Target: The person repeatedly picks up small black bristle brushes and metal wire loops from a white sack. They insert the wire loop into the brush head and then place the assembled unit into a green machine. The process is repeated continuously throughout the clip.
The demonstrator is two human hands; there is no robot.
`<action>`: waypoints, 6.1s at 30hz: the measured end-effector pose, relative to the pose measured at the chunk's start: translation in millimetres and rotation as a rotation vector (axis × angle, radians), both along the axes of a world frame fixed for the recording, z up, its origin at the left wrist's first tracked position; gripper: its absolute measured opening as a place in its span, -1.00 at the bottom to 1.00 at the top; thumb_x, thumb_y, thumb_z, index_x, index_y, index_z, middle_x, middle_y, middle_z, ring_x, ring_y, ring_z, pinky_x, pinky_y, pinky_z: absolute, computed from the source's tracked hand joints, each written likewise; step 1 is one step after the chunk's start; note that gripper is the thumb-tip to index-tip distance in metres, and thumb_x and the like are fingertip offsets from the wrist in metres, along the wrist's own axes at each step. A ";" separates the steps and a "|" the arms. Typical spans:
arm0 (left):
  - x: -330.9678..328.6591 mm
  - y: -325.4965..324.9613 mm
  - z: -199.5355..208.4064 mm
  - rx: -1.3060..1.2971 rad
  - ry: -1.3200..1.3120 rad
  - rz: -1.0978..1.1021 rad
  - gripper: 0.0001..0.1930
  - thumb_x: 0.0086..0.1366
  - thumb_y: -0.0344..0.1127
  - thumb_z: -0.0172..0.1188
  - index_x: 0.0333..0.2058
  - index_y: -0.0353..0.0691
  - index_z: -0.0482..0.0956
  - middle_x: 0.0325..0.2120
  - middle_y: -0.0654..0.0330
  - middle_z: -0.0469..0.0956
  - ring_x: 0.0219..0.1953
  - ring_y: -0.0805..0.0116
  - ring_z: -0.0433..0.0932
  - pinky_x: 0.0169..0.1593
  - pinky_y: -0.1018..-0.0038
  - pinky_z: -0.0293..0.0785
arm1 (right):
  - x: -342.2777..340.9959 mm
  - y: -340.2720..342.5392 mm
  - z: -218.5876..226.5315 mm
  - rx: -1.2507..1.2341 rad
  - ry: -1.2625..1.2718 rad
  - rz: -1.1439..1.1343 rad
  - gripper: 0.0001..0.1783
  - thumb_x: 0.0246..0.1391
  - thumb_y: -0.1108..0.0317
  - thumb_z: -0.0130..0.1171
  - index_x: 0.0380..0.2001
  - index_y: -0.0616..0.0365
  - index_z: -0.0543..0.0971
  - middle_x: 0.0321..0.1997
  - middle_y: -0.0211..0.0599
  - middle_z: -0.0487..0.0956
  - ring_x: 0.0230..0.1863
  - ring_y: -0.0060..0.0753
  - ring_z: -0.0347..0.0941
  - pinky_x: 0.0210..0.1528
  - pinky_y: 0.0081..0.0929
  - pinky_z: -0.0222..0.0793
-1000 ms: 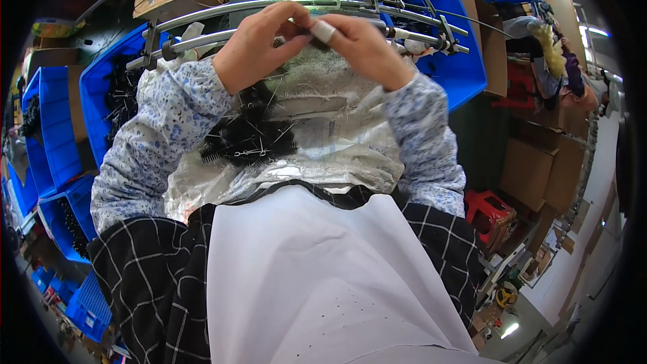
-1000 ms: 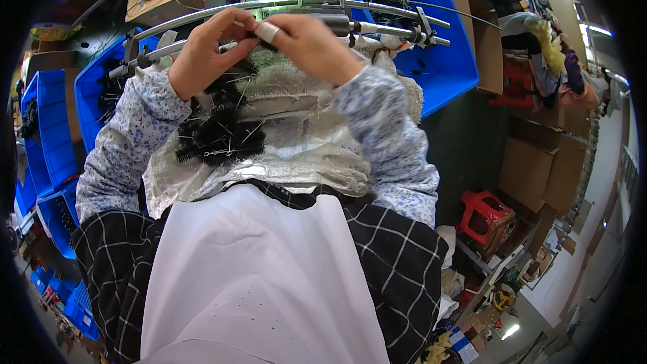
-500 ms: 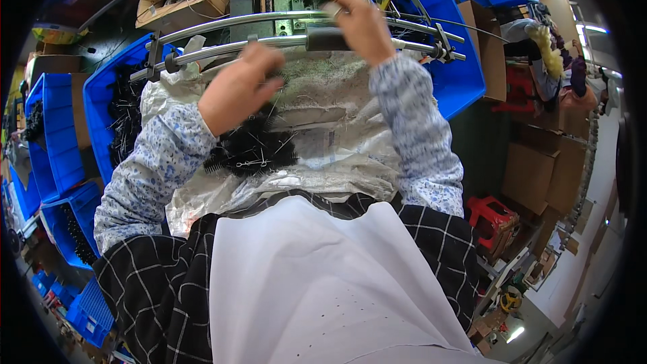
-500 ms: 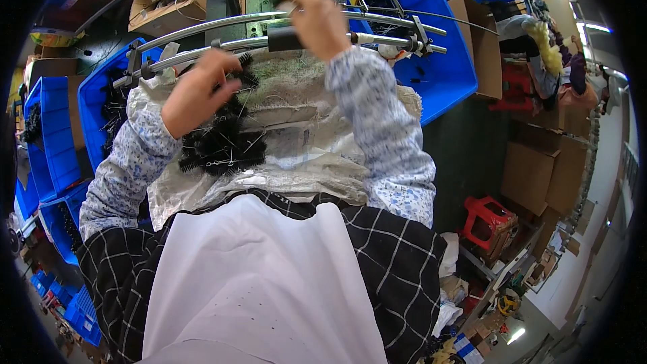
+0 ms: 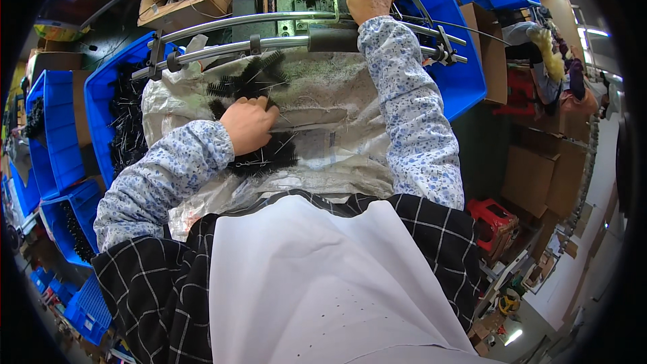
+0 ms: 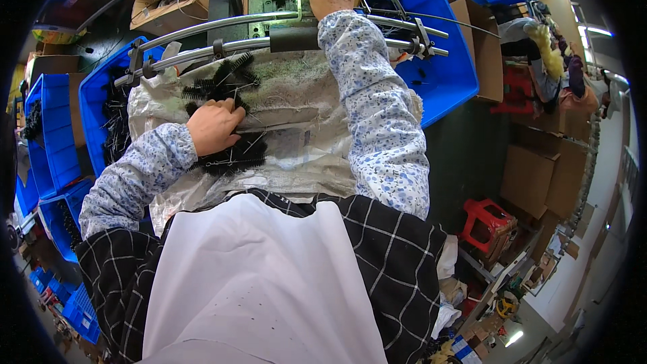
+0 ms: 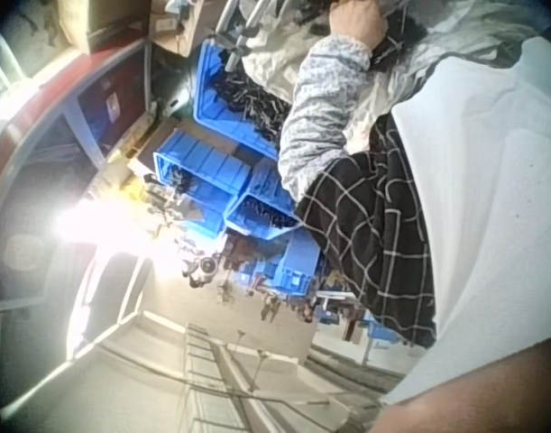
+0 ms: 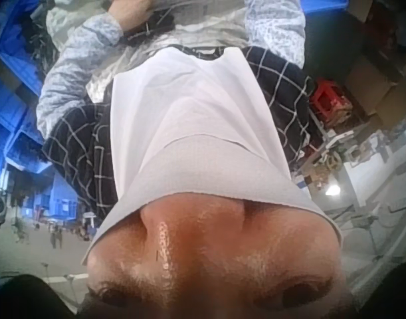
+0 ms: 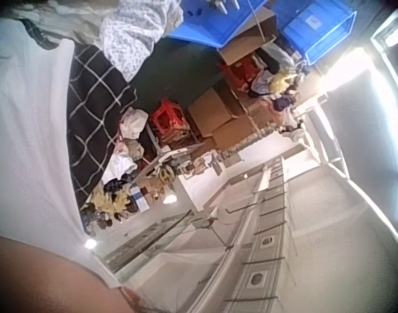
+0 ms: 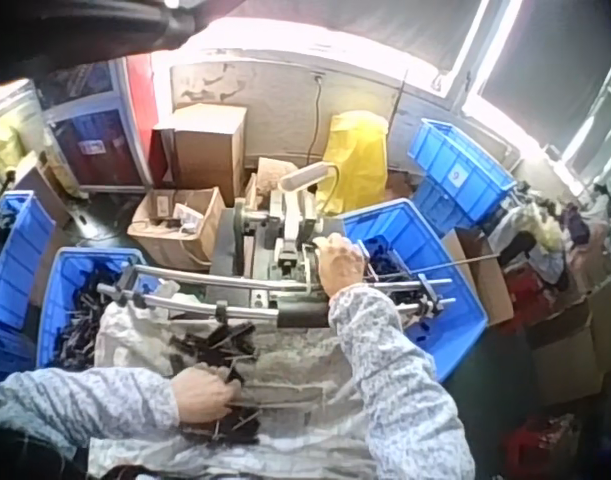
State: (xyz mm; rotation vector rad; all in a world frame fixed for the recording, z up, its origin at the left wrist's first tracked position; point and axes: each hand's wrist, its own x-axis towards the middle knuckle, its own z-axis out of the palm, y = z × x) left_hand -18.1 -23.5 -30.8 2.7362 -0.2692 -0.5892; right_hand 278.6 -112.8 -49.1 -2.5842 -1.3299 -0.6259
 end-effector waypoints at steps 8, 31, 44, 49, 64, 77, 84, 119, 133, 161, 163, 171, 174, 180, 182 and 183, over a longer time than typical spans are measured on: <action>-3.7 7.6 22.8 -0.262 -0.110 0.124 -0.58 0.06 -0.57 0.01 -0.05 -0.27 0.23 -0.23 0.00 0.30 -0.28 0.05 0.45 -0.23 0.29 0.41 | 8.4 -0.2 -6.8 0.029 0.022 0.025 -0.74 -0.05 0.30 0.08 -0.23 -0.18 0.59 -0.32 -0.41 0.55 -0.25 -0.28 0.44 -0.20 -0.27 0.29; 5.8 38.6 59.7 -0.449 -0.109 0.213 -0.73 0.10 -0.46 0.07 -0.19 -0.31 0.33 -0.20 0.02 0.25 -0.25 0.08 0.40 -0.14 0.34 0.34 | -39.9 23.4 1.4 0.074 0.155 -0.156 -0.83 -0.14 0.26 0.11 -0.44 0.06 0.53 -0.39 -0.36 0.55 -0.23 -0.30 0.46 -0.18 -0.20 0.21; 5.6 54.2 74.0 -0.509 -0.368 0.316 -0.72 0.14 -0.35 0.15 -0.17 -0.26 0.40 -0.24 0.13 0.39 -0.29 0.24 0.42 -0.20 0.44 0.37 | 3.4 -24.2 -4.3 0.017 0.080 -0.164 -0.59 -0.16 0.12 0.17 -0.16 -0.08 0.56 -0.21 -0.28 0.55 -0.07 -0.23 0.42 -0.09 -0.16 0.24; 10.8 56.3 76.9 -0.519 -0.358 0.259 -0.72 0.20 -0.45 0.04 -0.08 -0.21 0.39 -0.14 0.13 0.31 -0.17 0.31 0.37 -0.13 0.49 0.37 | 54.6 -39.7 -4.7 0.000 0.200 -0.259 -0.67 0.02 0.06 -0.02 -0.16 -0.21 0.55 -0.15 -0.30 0.53 -0.08 -0.13 0.42 -0.07 -0.17 0.31; 47.5 26.1 61.8 -0.831 -0.409 0.437 -0.76 0.13 -0.52 0.14 -0.21 -0.30 0.39 -0.31 0.23 0.45 -0.23 0.50 0.48 -0.07 0.53 0.43 | -117.0 -51.1 76.6 0.022 1.223 0.335 -0.61 0.13 0.13 0.00 -0.07 0.15 0.47 -0.22 -0.10 0.54 -0.18 -0.27 0.44 -0.11 -0.41 0.35; -32.1 40.3 -1.0 -0.129 0.105 -0.023 -0.60 -0.05 -0.42 0.19 -0.15 -0.21 0.39 -0.25 0.08 0.42 -0.21 0.05 0.45 -0.11 0.28 0.39 | -16.3 -18.4 15.9 -0.010 0.165 -0.163 -0.74 -0.01 0.26 0.04 -0.21 -0.10 0.57 -0.35 -0.34 0.56 -0.28 -0.25 0.50 -0.21 -0.30 0.40; -24.8 24.7 3.1 0.060 0.135 -0.170 -0.63 -0.07 -0.39 0.21 -0.20 -0.19 0.44 -0.30 0.06 0.44 -0.28 0.12 0.49 -0.19 0.29 0.41 | -6.1 -13.8 7.6 0.012 0.208 -0.124 -0.74 0.00 0.23 0.04 -0.21 -0.13 0.57 -0.30 -0.34 0.57 -0.24 -0.24 0.49 -0.14 -0.29 0.36; 0.3 43.4 75.6 -0.585 -0.348 0.289 -0.68 0.12 -0.49 0.14 -0.13 -0.26 0.34 -0.19 0.09 0.40 -0.11 0.20 0.41 -0.04 0.42 0.34 | -39.4 19.2 2.8 -0.010 0.162 -0.172 -0.73 -0.11 0.20 0.10 -0.30 0.03 0.53 -0.31 -0.34 0.56 -0.15 -0.24 0.45 -0.18 -0.18 0.21; 17.3 56.2 68.8 -0.710 -0.353 0.327 -0.81 0.12 -0.55 0.04 -0.25 -0.33 0.40 -0.19 0.16 0.33 -0.17 0.37 0.43 -0.05 0.51 0.40 | 84.7 -44.7 -7.2 -0.174 0.363 -0.169 -0.72 0.05 0.15 -0.05 -0.19 -0.23 0.57 -0.19 -0.21 0.55 -0.14 -0.11 0.46 -0.09 -0.18 0.35; 8.4 28.2 -25.1 0.163 -0.278 -0.135 -0.72 0.04 -0.43 0.03 -0.20 -0.20 0.42 -0.25 0.21 0.39 -0.11 0.26 0.37 -0.02 0.37 0.27 | -0.4 -12.4 6.2 -0.012 0.152 -0.109 -0.70 0.01 0.34 0.03 -0.15 -0.16 0.55 -0.28 -0.29 0.56 -0.25 -0.22 0.51 -0.20 -0.29 0.42; 9.9 28.6 -26.5 0.179 -0.291 -0.149 -0.75 0.05 -0.42 0.01 -0.24 -0.21 0.44 -0.27 0.20 0.39 -0.12 0.26 0.37 -0.02 0.37 0.27 | 2.6 -12.6 1.9 0.017 0.166 -0.084 -0.70 0.00 0.32 0.03 -0.15 -0.17 0.55 -0.28 -0.31 0.56 -0.25 -0.22 0.50 -0.14 -0.29 0.38; 15.8 26.5 -28.7 0.187 -0.294 -0.197 -0.81 0.01 -0.37 0.10 -0.34 -0.22 0.49 -0.31 0.17 0.39 -0.13 0.24 0.37 -0.03 0.37 0.27 | 21.1 -9.1 -6.8 -0.073 0.118 -0.044 -0.69 -0.03 0.27 0.06 -0.15 -0.21 0.56 -0.23 -0.35 0.53 -0.20 -0.19 0.44 -0.05 -0.29 0.30; 15.8 28.0 -14.1 0.094 -0.189 -0.192 -0.73 0.00 -0.34 0.17 -0.27 -0.22 0.46 -0.25 0.16 0.41 -0.10 0.23 0.36 -0.03 0.34 0.27 | 15.1 -17.4 1.6 -0.012 0.094 -0.117 -0.65 -0.05 0.16 0.11 -0.14 -0.09 0.54 -0.20 -0.36 0.48 -0.13 -0.20 0.40 -0.09 -0.21 0.28; 10.3 41.0 13.8 -0.235 -0.166 -0.049 -0.70 0.14 -0.24 0.12 -0.17 -0.22 0.40 -0.31 0.11 0.46 -0.18 0.16 0.44 -0.10 0.35 0.31 | 12.3 -31.5 -13.8 0.134 0.083 -0.132 -0.65 -0.12 0.19 0.08 -0.23 0.07 0.54 -0.21 -0.23 0.54 -0.04 -0.20 0.40 -0.13 -0.13 0.27; 10.1 43.0 19.3 -0.267 -0.149 -0.006 -0.69 0.16 -0.23 0.10 -0.17 -0.26 0.40 -0.34 0.08 0.47 -0.21 0.11 0.45 -0.10 0.33 0.32 | 5.3 -22.5 -8.7 0.098 0.188 -0.137 -0.65 -0.14 0.19 0.10 -0.24 0.08 0.54 -0.22 -0.25 0.54 -0.07 -0.20 0.41 -0.14 -0.13 0.28; 10.2 43.9 22.2 -0.282 -0.141 0.017 -0.69 0.18 -0.22 0.09 -0.16 -0.27 0.39 -0.35 0.07 0.48 -0.22 0.08 0.45 -0.10 0.31 0.33 | 1.5 -17.3 -7.5 0.080 0.240 -0.138 -0.65 -0.15 0.19 0.10 -0.24 0.08 0.54 -0.22 -0.26 0.54 -0.09 -0.21 0.42 -0.14 -0.13 0.28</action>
